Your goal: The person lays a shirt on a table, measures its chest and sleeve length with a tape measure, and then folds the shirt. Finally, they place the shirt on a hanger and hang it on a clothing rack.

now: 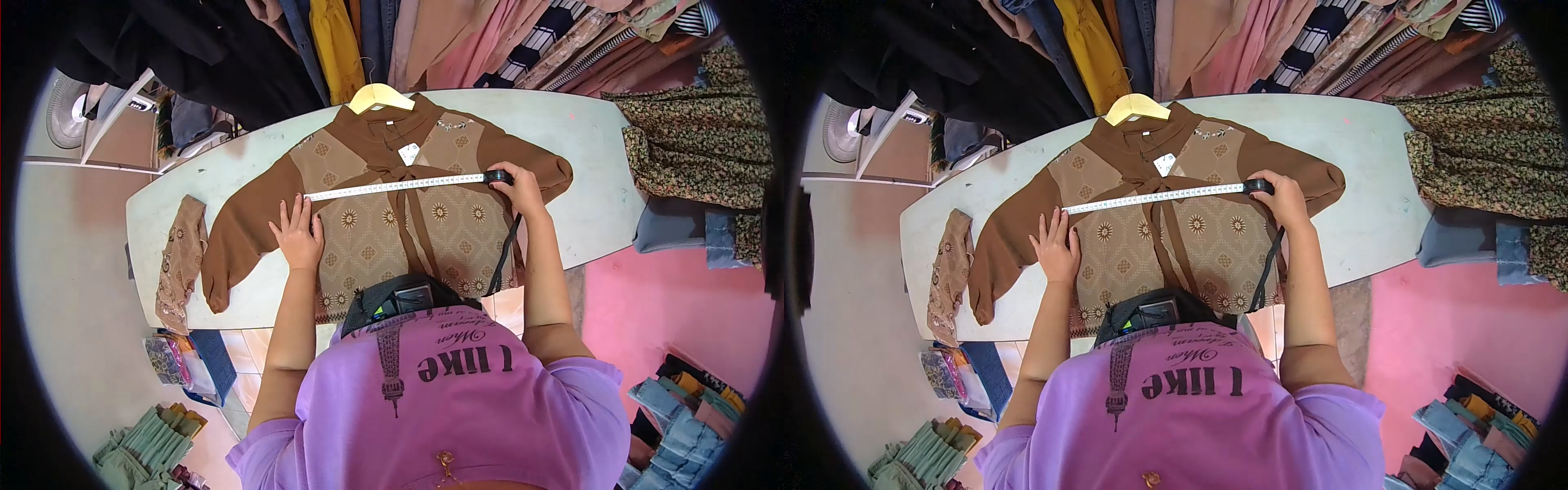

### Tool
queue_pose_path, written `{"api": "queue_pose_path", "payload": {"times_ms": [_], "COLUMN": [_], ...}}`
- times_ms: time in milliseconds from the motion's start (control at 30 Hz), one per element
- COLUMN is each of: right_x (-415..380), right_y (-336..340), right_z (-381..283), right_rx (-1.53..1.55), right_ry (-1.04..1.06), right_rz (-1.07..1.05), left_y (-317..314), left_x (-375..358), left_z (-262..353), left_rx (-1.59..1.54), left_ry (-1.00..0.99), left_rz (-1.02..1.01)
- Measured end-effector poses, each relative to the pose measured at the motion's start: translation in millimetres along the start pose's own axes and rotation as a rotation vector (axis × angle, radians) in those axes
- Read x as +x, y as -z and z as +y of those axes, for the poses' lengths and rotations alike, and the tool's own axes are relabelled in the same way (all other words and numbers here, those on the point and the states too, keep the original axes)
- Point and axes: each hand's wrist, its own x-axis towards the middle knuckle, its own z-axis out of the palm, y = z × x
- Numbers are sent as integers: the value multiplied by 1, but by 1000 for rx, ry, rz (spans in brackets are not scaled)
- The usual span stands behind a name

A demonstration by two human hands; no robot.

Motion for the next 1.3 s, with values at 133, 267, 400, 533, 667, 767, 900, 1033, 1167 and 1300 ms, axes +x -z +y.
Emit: {"api": "queue_pose_path", "payload": {"times_ms": [133,267,400,533,667,767,900,1033,1167,1300], "right_x": [0,-1,0,-5,-9,-11,-13,-12,-13,-13], "right_y": [-2,-1,-3,0,-1,-2,-3,-4,-4,-5], "right_z": [4,0,-2,-14,-14,-17,-17,-16,-20,-15], "right_rx": [58,74,21,-117,-151,-152,-147,-159,-210,-198], "right_ry": [1,6,39,64,56,48,61,61,50,39], "right_rz": [-14,-15,9,22,8,20,30,32,35,35], "left_y": [2,5,6,6,4,4,8,6,8,8], "left_x": [-1,-1,1,-2,-6,-8,-7,-6,-6,-7], "left_z": [0,1,0,1,0,-2,-1,-2,-3,-1], "left_rx": [-5,-5,1,4,-14,-14,-15,-22,-30,-32], "left_ry": [4,11,12,18,15,18,21,14,31,37], "left_rz": [-7,-17,-23,-34,2,4,-2,10,1,-13]}}
